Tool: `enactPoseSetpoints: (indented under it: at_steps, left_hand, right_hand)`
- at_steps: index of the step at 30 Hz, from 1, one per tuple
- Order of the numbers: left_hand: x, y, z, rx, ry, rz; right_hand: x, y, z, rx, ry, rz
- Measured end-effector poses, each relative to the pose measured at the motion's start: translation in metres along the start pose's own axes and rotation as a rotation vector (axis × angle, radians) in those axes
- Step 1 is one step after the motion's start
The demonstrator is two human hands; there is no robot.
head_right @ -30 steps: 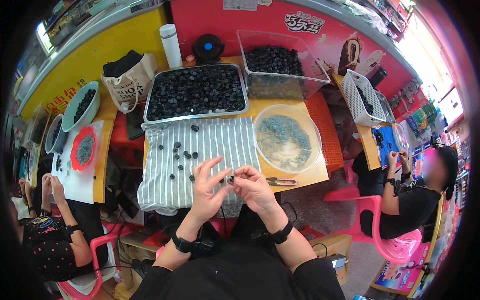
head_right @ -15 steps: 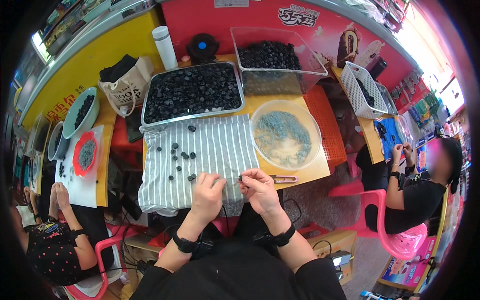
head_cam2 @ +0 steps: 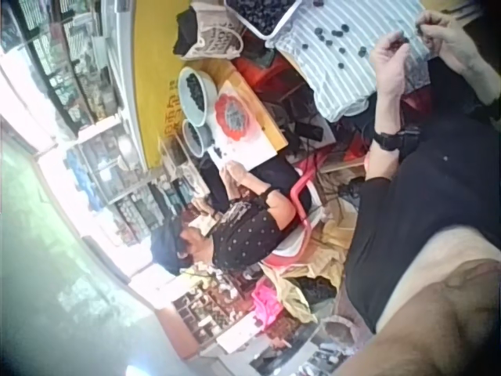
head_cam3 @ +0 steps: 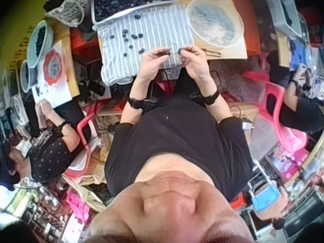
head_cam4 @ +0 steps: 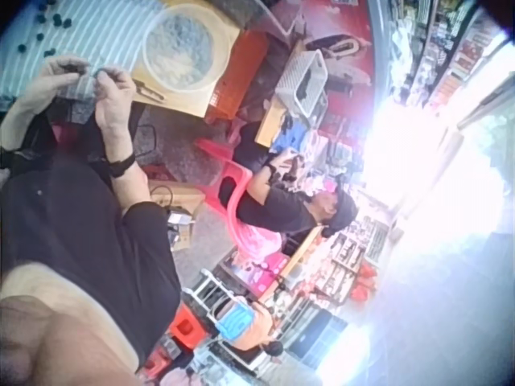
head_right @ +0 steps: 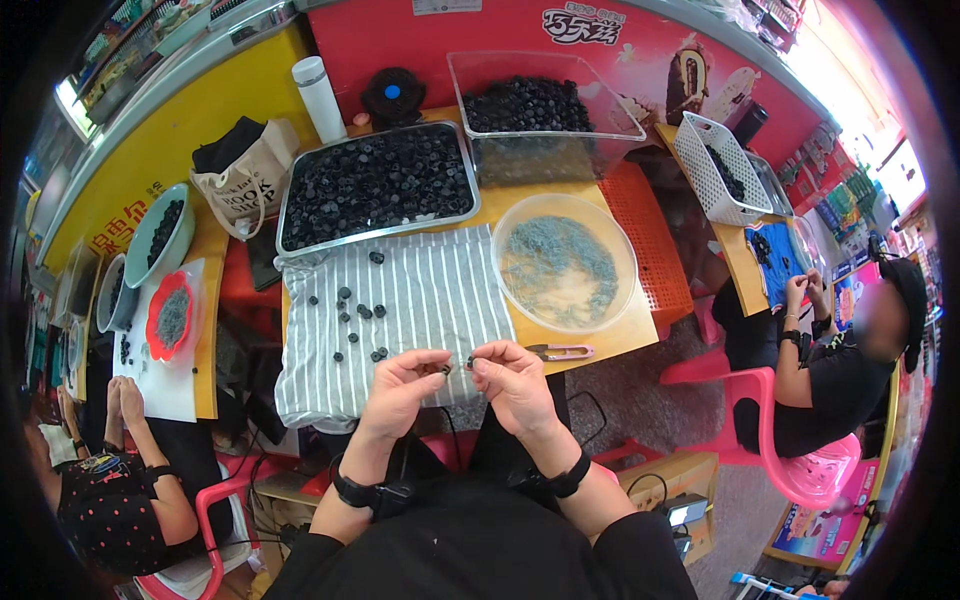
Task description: Assembling or sorting small black plastic components on a table.
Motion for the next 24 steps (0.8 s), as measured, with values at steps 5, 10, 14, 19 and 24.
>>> enactPoseSetpoints:
  at_steps: [5, 10, 14, 19, 24]
  left_hand:
    - [0.009, -0.006, -0.005, 0.716, 0.014, 0.155]
    - [0.011, -0.001, -0.01, 0.832, -0.01, 0.135]
    - [0.013, -0.001, -0.01, 0.857, 0.001, 0.147]
    - [0.014, -0.005, -0.007, 0.853, 0.003, 0.155]
    - [0.015, -0.006, -0.007, 0.846, 0.004, 0.159]
  right_hand:
    - [0.032, -0.032, -0.048, 0.403, 0.056, 0.374]
    - [0.054, -0.049, -0.092, 1.0, 0.129, 0.751]
    - [0.055, -0.048, -0.097, 1.031, 0.149, 0.785]
    - [0.053, -0.042, -0.098, 1.096, 0.159, 0.802]
    - [0.053, -0.041, -0.101, 1.138, 0.153, 0.823]
Point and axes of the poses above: each hand's wrist, its own x-axis away from the middle knuckle, its own z-axis out of the back of the hand, y = z × x, the point moved 10 cm from there along -x, towards the middle knuckle, and after that the axes turned 9 degrees about -z, right-handed, at the moved point
